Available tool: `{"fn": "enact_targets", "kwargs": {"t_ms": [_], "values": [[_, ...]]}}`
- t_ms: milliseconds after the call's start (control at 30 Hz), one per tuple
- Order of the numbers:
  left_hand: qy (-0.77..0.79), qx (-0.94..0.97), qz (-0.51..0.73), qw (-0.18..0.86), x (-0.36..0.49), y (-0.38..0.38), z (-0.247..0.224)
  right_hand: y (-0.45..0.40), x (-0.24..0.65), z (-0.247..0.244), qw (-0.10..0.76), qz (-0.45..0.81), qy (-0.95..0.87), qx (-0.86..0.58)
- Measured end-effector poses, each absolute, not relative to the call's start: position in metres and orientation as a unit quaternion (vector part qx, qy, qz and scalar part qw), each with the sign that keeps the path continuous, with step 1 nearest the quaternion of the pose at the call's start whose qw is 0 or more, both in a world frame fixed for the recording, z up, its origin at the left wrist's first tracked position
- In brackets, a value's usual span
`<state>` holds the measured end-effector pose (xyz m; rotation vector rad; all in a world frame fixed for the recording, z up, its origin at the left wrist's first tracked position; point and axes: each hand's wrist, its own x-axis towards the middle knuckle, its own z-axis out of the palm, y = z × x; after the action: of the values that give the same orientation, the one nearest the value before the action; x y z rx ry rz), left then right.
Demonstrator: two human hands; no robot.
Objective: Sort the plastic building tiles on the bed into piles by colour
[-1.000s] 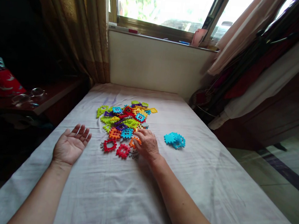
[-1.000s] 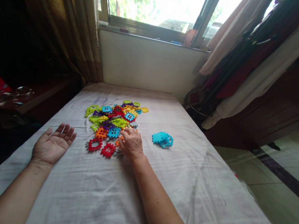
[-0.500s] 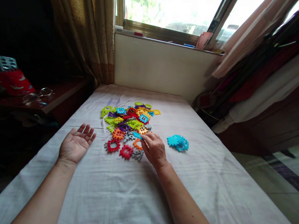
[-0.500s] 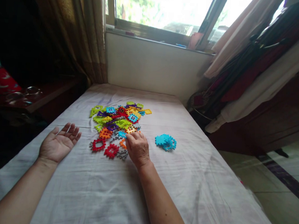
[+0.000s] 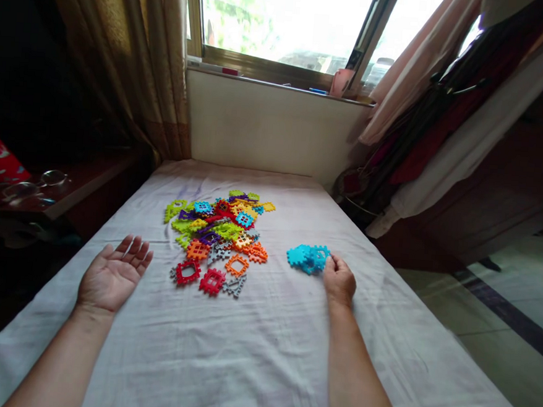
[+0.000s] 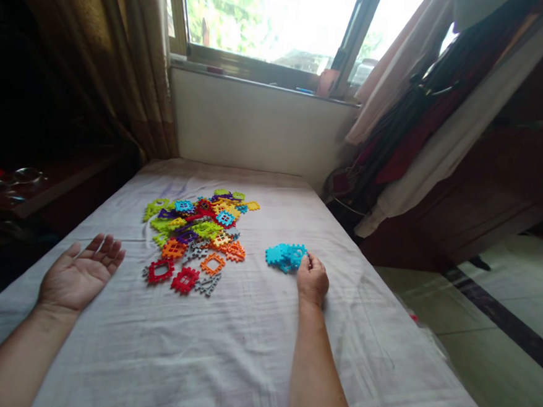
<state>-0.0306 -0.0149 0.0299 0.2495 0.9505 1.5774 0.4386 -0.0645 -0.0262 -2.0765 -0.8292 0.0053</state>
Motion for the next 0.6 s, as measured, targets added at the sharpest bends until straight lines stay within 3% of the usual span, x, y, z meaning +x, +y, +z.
{"fn": "enact_targets", "kwargs": {"t_ms": [100, 200, 400, 600], "values": [[0.445, 0.169, 0.670, 0.570, -0.030, -0.014, 0.020, -0.062, 0.435, -0.034, 0.431, -0.045, -0.355, -0.828], [0.505, 0.345, 0.620, 0.491, -0.019, -0.013, 0.005, -0.060, 0.433, -0.040, 0.435, -0.073, -0.364, -0.821], [0.503, 0.731, 0.407, 0.217, 0.024, 0.001, -0.008, -0.056, 0.429, -0.048, 0.472, -0.139, -0.408, -0.769], [0.522, 0.825, 0.211, 0.052, 0.055, 0.014, -0.013, -0.055, 0.411, -0.045, 0.486, -0.182, -0.485, -0.704]]}}
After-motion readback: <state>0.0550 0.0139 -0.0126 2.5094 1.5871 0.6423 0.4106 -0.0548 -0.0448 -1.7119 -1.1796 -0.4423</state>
